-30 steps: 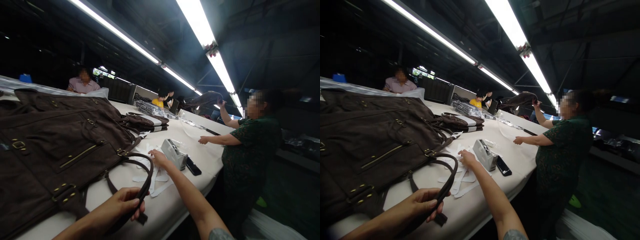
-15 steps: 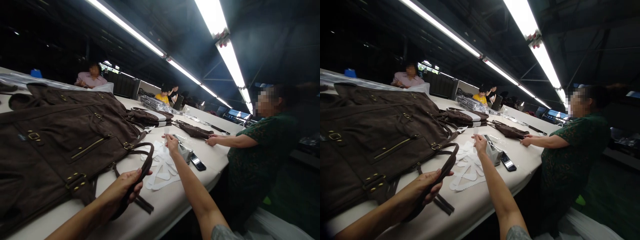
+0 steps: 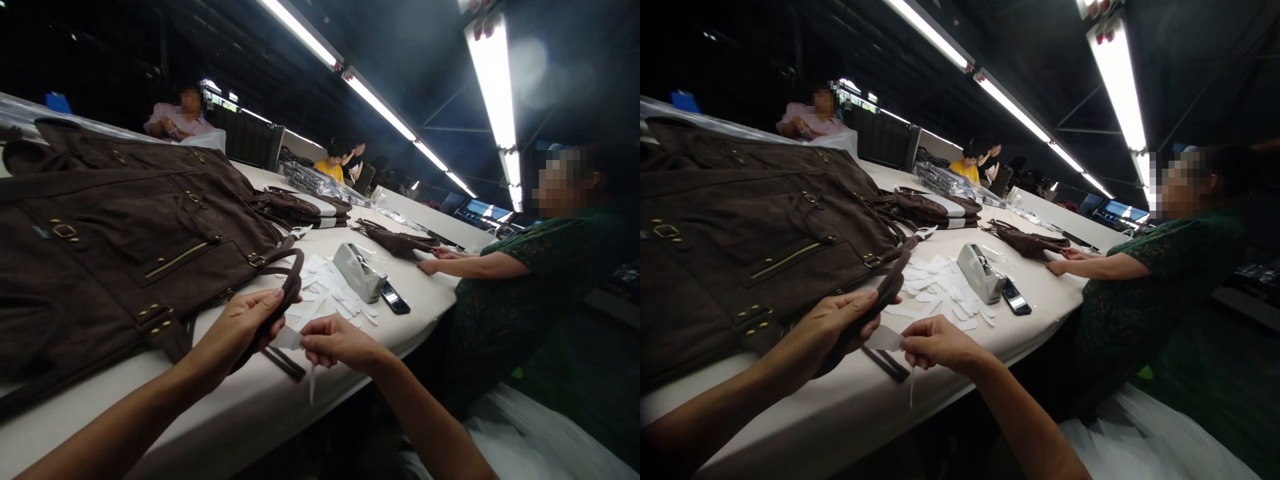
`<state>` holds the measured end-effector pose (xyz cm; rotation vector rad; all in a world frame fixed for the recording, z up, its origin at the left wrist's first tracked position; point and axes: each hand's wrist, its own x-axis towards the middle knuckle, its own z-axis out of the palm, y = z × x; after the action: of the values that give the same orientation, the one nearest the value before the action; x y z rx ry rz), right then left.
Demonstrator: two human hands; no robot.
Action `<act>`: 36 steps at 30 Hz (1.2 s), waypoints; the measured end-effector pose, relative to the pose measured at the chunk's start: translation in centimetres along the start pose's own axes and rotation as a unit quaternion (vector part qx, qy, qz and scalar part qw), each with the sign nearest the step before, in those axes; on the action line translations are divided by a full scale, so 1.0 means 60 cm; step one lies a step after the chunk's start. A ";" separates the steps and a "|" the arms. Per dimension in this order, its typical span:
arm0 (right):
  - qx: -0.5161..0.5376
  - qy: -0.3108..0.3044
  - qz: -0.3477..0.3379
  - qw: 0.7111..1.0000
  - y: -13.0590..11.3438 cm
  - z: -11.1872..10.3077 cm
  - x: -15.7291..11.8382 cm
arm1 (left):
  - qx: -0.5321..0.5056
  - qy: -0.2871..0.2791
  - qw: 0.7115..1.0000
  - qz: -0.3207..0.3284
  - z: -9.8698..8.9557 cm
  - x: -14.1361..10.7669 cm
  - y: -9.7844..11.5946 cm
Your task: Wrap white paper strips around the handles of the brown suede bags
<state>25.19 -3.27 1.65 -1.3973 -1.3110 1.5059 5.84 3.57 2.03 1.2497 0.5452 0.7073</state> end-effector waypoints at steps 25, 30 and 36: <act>0.297 0.045 -0.082 0.950 0.019 0.026 0.046 | 0.067 -0.080 0.980 -0.167 -0.010 -0.001 -0.033; 0.254 0.078 -0.128 0.955 0.023 0.037 0.051 | 0.187 0.046 0.981 0.019 0.001 -0.002 -0.042; 0.213 0.129 -0.165 0.954 0.034 0.075 0.058 | 0.239 0.148 0.955 0.094 -0.004 0.001 -0.059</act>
<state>20.49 -1.47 -1.65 -0.9980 -0.9320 1.2375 6.33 3.22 -1.46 1.6732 0.8896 0.9695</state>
